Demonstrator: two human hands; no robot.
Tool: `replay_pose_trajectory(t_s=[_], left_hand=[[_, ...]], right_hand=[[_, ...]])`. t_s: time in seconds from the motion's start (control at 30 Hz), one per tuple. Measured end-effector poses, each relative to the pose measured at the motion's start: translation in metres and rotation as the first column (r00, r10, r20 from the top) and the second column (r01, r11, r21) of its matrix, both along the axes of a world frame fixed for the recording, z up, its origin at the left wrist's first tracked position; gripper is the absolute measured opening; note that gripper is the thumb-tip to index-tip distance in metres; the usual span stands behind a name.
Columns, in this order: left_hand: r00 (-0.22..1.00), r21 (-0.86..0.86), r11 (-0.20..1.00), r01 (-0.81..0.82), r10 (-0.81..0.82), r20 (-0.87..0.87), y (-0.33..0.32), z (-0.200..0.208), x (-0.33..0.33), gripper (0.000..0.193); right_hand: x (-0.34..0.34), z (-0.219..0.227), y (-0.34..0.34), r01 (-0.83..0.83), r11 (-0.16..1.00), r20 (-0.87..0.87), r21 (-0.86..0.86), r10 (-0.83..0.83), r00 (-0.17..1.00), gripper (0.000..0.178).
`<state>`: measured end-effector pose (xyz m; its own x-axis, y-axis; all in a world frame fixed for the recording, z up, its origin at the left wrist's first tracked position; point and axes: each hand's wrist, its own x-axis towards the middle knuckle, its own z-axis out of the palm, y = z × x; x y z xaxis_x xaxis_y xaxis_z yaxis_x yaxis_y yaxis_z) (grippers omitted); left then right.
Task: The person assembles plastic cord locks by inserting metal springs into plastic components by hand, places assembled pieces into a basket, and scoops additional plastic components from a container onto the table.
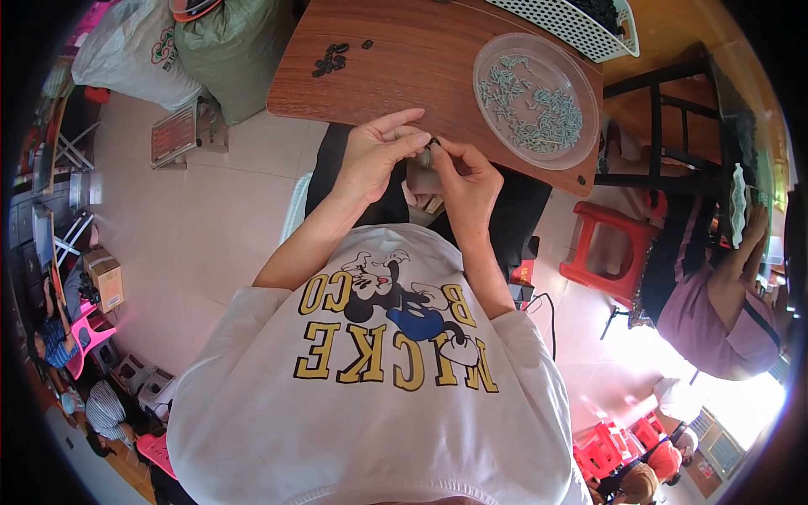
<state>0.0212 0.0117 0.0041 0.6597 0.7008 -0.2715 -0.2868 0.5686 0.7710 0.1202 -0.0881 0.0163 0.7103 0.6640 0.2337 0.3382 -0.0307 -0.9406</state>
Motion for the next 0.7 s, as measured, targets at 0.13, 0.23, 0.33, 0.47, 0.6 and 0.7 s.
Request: replay_pose_trajectory(t_s=[0.13, 0.23, 0.33, 0.47, 0.6, 0.7], left_hand=[[0.999, 0.052, 0.998, 0.036, -0.035, -0.03, 0.0, -0.001, -0.002, 0.045], [0.998, 0.043, 0.997, 0.058, -0.056, -0.038, 0.003, -0.004, -0.004, 0.044], [0.995, 0.015, 0.996, 0.085, -0.084, -0.06, 0.009, -0.009, -0.006, 0.043], [0.991, -0.024, 0.996, 0.081, -0.083, -0.102, 0.021, -0.007, -0.01, 0.038], [0.987, 0.028, 0.992, 0.125, -0.121, -0.106, 0.028, 0.003, -0.012, 0.038], [0.992, -0.021, 0.994, 0.108, -0.109, -0.055, 0.031, 0.009, -0.012, 0.038]], right_hand=[[0.003, -0.001, -0.001, -0.074, 0.996, -0.379, -0.057, 0.047, 0.924, 0.012], [0.003, -0.007, 0.003, -0.091, 0.996, -0.491, -0.025, 0.067, 0.868, 0.012], [0.002, -0.012, 0.005, -0.096, 0.995, -0.505, -0.012, 0.077, 0.86, 0.013], [0.003, -0.012, 0.0, -0.078, 0.996, -0.52, 0.036, 0.085, 0.85, 0.011], [0.008, -0.003, -0.001, -0.03, 0.994, -0.56, 0.103, 0.083, 0.824, 0.011], [0.007, 0.006, 0.002, -0.03, 0.99, -0.59, 0.14, 0.108, 0.8, 0.012]])
